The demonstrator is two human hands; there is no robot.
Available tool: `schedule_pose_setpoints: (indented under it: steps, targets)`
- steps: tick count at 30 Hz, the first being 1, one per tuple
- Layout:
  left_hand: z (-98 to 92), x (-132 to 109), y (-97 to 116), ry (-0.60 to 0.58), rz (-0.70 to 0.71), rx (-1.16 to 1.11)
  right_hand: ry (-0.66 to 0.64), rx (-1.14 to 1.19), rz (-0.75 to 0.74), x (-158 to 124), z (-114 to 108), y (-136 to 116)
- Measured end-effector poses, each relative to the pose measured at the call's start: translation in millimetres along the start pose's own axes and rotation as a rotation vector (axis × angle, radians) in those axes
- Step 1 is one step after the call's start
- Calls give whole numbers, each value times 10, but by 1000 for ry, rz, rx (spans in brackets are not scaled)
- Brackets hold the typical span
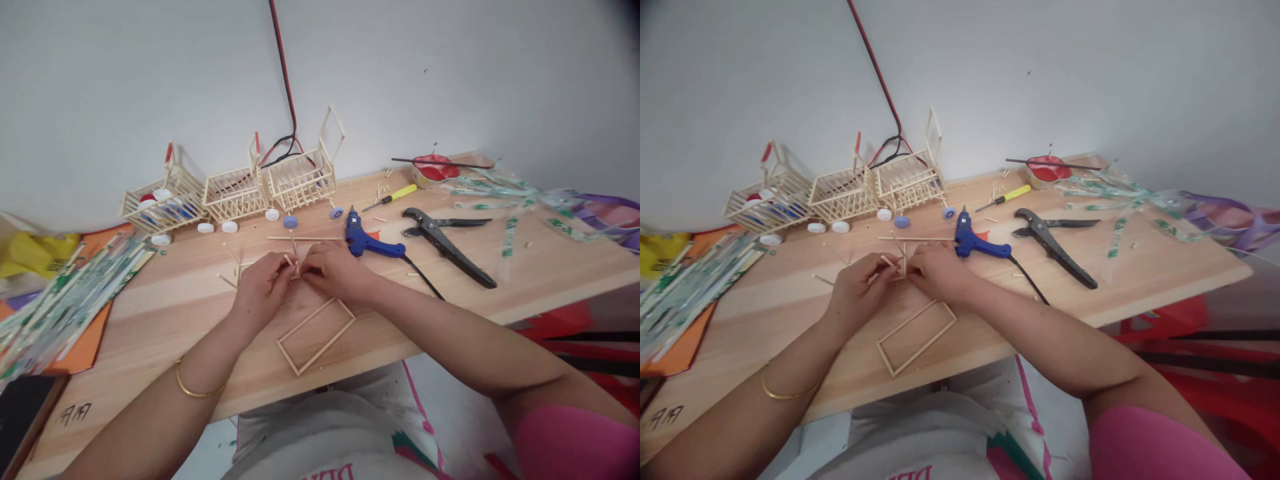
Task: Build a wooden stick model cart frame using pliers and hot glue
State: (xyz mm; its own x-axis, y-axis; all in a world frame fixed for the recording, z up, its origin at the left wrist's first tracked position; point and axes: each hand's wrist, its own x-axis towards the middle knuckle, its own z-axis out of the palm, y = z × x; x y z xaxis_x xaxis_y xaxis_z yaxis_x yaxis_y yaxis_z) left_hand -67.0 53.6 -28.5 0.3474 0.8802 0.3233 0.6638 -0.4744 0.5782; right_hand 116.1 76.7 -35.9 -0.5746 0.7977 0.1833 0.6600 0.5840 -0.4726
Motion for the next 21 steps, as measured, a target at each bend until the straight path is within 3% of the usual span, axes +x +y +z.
schedule_pose_setpoints:
  steps: [21]
  targets:
    - [17, 8, -17, 8, 81, 24, -6, 36, 6, 11, 15, 29]
